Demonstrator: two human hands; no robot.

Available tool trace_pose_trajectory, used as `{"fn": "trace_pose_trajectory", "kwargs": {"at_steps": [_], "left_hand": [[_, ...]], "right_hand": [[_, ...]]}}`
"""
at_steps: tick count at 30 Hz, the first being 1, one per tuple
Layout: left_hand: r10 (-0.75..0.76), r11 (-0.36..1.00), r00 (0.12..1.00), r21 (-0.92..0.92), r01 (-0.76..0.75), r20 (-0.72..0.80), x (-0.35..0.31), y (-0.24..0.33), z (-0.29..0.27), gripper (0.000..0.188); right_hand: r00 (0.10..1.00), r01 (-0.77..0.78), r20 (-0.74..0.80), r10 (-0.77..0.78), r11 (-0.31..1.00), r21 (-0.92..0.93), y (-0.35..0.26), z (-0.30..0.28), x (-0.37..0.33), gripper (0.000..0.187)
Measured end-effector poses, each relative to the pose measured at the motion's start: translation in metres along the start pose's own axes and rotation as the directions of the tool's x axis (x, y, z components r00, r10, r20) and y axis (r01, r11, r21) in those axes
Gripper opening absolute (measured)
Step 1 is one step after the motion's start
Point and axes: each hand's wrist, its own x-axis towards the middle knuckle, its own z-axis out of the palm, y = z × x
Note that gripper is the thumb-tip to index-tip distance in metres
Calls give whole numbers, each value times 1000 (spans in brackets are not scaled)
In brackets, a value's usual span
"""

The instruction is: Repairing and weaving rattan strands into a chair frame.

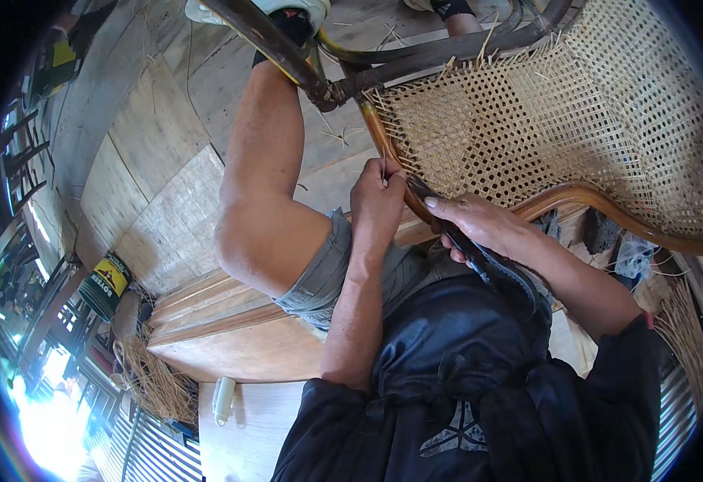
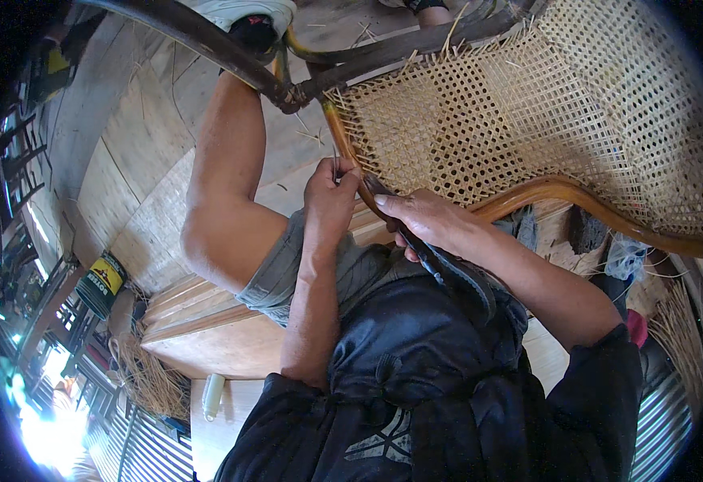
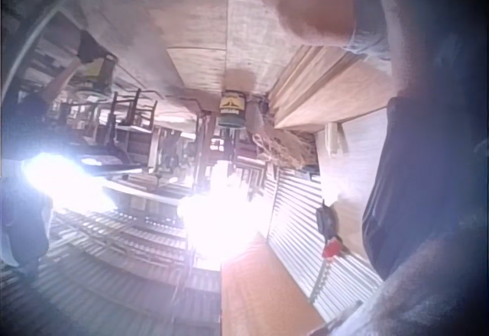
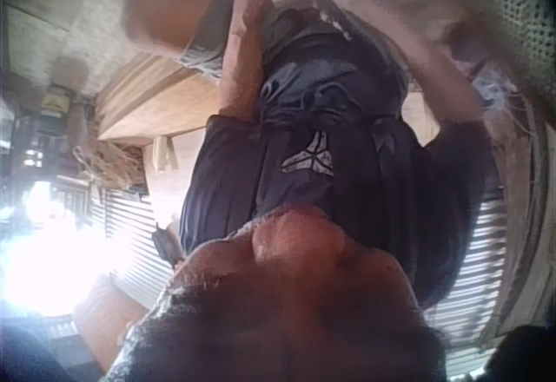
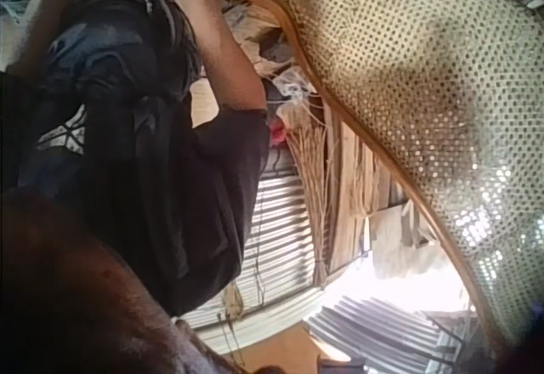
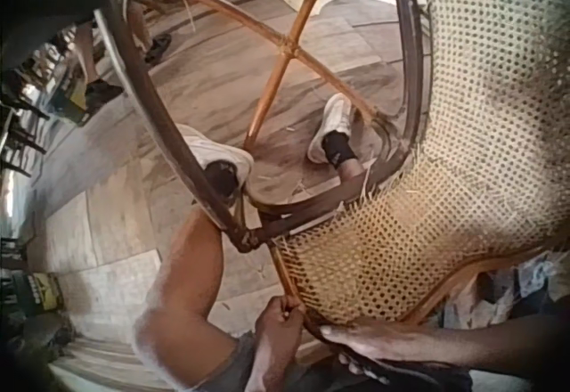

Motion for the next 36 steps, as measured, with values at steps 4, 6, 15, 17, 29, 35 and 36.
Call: {"fn": "trace_pose_trajectory", "kwargs": {"at_steps": [4,6,15,17,29,35,36], "left_hand": [[-35,999,999,-29,35,8,-5,16,-1,11],[66,996,990,-50,-72,-121,-1,4,-2,11],[109,986,979,-108,-129,-173,-7,-17,-6,14],[149,984,976,-72,-162,-161,-11,-19,-1,15],[277,932,960,254,-257,-45,-26,-5,12,20],[246,930,969,289,-229,-23,-28,-6,8,23],[234,941,972,256,-221,-25,-27,-6,5,23]], "right_hand": [[1000,15,-20,-16,999,-36,5,-2,-4,46],[1000,18,-14,-19,995,-94,9,-3,-12,44],[789,301,-364,-495,828,-472,119,-90,-109,30],[754,190,-488,-439,858,-478,180,-107,-104,32],[496,-270,-726,-475,711,-650,433,-138,-22,46],[314,0,-638,-703,672,-741,284,-110,-67,33],[319,76,-626,-711,678,-731,249,-106,-68,29]]}}
